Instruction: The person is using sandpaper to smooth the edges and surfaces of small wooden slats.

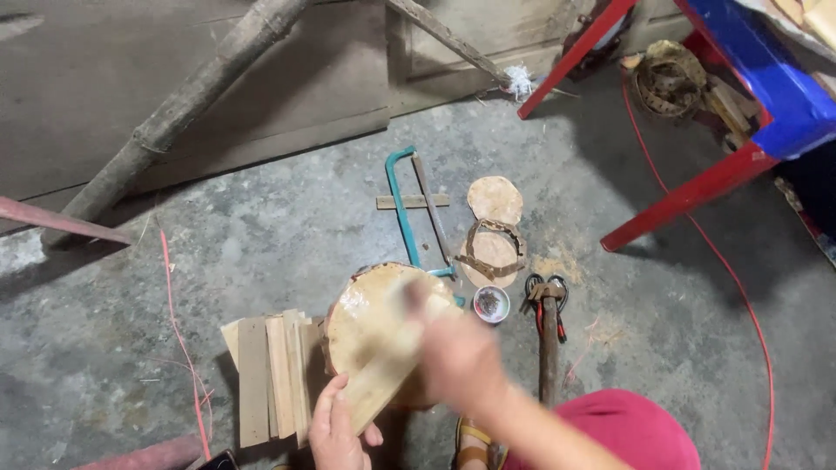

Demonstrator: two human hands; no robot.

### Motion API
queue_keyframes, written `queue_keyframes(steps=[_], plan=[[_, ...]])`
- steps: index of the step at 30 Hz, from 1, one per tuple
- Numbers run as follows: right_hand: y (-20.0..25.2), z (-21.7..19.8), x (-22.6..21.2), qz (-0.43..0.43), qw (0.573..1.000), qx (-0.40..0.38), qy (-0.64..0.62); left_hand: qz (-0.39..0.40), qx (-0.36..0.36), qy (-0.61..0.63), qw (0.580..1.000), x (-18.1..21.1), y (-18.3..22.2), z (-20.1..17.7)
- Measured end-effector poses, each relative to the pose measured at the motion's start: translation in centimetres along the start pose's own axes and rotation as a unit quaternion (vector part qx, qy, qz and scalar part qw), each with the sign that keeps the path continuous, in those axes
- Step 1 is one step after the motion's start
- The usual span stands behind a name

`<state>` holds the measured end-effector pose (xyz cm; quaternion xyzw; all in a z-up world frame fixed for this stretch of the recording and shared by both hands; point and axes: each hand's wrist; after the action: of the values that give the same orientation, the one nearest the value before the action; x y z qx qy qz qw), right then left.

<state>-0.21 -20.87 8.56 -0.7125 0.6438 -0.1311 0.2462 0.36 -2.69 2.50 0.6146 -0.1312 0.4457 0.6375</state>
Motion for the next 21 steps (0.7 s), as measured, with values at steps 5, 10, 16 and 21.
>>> queue_keyframes(steps=[5, 10, 16, 21], plan=[[1.5, 0.3, -5.1, -0.166, 0.963, -0.112, -0.180, -0.117, 0.063, 0.225, 0.965, 3.4, 4.2, 2.7], [-1.5, 2.6, 0.9, 0.027, 0.991, -0.131, 0.002, -0.017, -0.018, 0.020, 1.000, -1.3, -1.5, -0.9], [1.2, 0.2, -4.7, -0.044, 0.940, -0.252, -0.225, 0.025, -0.023, 0.085, 0.996, -3.8, -2.8, -1.7], [1.1, 1.7, -3.6, -0.030, 0.967, -0.200, -0.154, -0.030, -0.039, 0.150, 0.987, -4.4, -3.8, -2.9]])
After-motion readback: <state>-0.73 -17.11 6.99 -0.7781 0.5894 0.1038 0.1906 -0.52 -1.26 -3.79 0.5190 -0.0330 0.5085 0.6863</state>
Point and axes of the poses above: each hand's wrist, its own y-axis away from the middle knuckle, its own z-axis out of the palm, x = y × z, and after that the axes turned 7 degrees about y, right-handed
